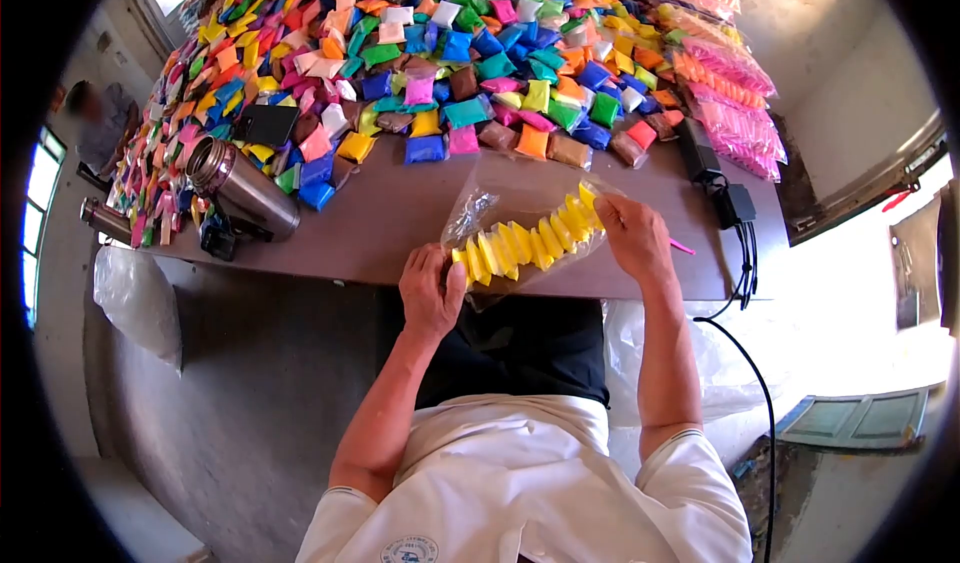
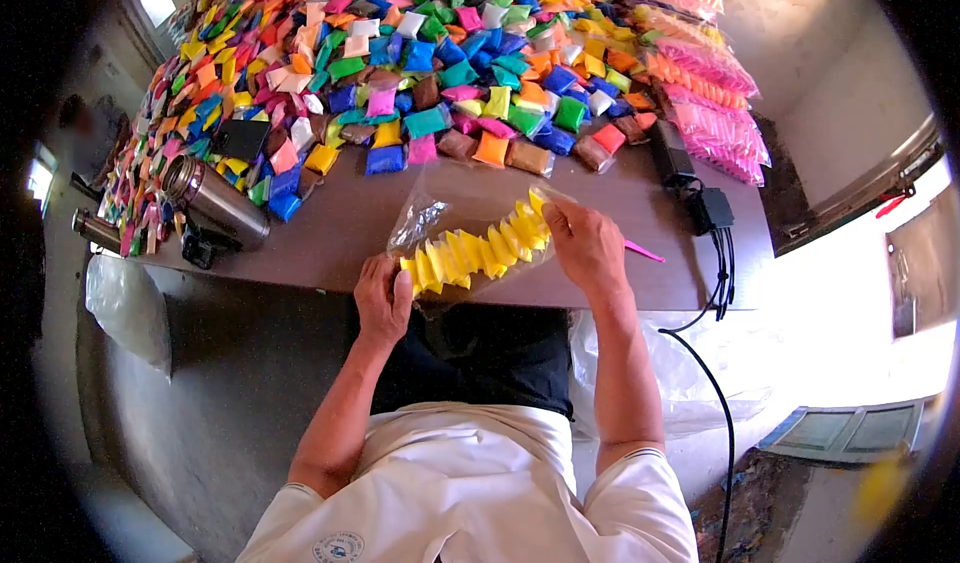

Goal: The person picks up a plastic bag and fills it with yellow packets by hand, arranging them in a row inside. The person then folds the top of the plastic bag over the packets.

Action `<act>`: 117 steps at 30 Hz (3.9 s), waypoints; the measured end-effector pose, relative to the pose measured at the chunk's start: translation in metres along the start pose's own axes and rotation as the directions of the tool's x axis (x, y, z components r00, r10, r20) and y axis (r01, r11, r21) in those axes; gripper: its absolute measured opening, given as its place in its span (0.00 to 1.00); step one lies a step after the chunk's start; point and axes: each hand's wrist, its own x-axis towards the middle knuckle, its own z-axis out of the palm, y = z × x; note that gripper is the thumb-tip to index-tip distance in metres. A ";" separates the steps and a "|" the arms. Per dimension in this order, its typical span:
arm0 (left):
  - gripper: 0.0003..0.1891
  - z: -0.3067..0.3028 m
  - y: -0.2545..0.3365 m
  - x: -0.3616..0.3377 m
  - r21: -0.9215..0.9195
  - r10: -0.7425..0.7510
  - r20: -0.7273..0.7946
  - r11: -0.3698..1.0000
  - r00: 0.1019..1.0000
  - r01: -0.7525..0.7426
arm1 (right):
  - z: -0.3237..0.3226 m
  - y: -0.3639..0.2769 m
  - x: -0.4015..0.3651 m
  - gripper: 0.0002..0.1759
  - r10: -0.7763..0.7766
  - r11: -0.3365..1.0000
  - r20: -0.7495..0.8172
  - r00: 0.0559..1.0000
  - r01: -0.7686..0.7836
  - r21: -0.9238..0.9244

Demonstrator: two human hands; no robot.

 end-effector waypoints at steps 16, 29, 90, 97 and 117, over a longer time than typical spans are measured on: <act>0.21 0.000 -0.001 0.001 -0.004 -0.012 0.025 1.000 1.000 0.013 | 0.017 -0.003 0.000 0.12 0.029 0.991 -0.224 0.974 0.002 0.135; 0.20 0.001 -0.002 0.001 -0.010 0.008 0.004 1.000 1.000 -0.008 | 0.014 0.016 -0.002 0.12 -0.037 0.978 -0.054 0.998 0.025 -0.208; 0.20 -0.006 -0.004 0.002 -0.205 -0.254 0.062 0.943 0.965 0.261 | 0.039 -0.024 -0.067 0.03 -0.512 0.859 -0.037 0.858 0.512 -0.022; 0.23 -0.007 -0.013 0.009 -0.245 -0.323 0.098 0.909 0.941 0.337 | 0.042 -0.022 -0.048 0.04 -0.646 0.763 -0.034 0.763 0.645 -0.033; 0.18 -0.018 -0.033 0.061 -0.360 -0.462 0.083 0.812 0.883 0.459 | 0.038 -0.029 0.039 0.10 -0.411 0.907 0.371 0.833 0.329 0.264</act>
